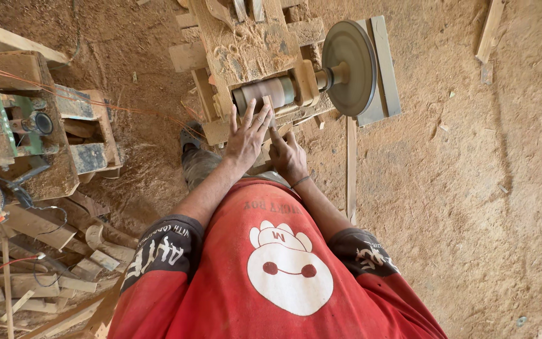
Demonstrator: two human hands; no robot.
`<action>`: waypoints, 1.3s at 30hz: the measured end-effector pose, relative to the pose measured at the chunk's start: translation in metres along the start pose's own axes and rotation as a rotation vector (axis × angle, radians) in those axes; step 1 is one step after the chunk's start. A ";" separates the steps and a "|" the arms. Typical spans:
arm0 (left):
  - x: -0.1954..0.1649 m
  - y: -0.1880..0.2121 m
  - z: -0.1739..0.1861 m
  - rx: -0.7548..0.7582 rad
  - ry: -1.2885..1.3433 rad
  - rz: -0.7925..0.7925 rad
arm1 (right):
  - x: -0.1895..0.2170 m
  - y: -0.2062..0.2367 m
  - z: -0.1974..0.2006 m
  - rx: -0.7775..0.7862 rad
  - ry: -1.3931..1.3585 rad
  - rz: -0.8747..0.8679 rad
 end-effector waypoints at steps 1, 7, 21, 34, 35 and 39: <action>-0.001 0.001 -0.001 0.004 0.003 0.000 | 0.000 0.000 0.001 0.002 -0.002 0.004; -0.005 0.001 -0.010 -0.012 -0.094 -0.009 | 0.001 0.000 0.002 0.011 -0.015 0.007; 0.007 0.031 0.060 -0.284 0.426 0.070 | -0.018 0.041 0.020 -0.043 -0.388 -0.079; 0.022 -0.002 0.163 -0.165 2.145 0.366 | 0.040 0.013 0.063 0.165 -1.964 -0.328; 0.024 -0.002 0.165 -0.149 2.124 0.378 | 0.044 0.009 0.065 0.183 -1.973 -0.313; 0.033 -0.005 0.171 -0.214 2.113 0.378 | 0.052 0.002 0.064 0.245 -1.970 -0.279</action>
Point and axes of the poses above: each hand's wrist, its own y-axis away from the middle knuckle, its own z-axis out of the back of the hand, x = y × z, the point moved 4 cm from there along -y, towards the middle knuckle, and after that the axes turned 12 degrees about -y, right-handed, at the moved point
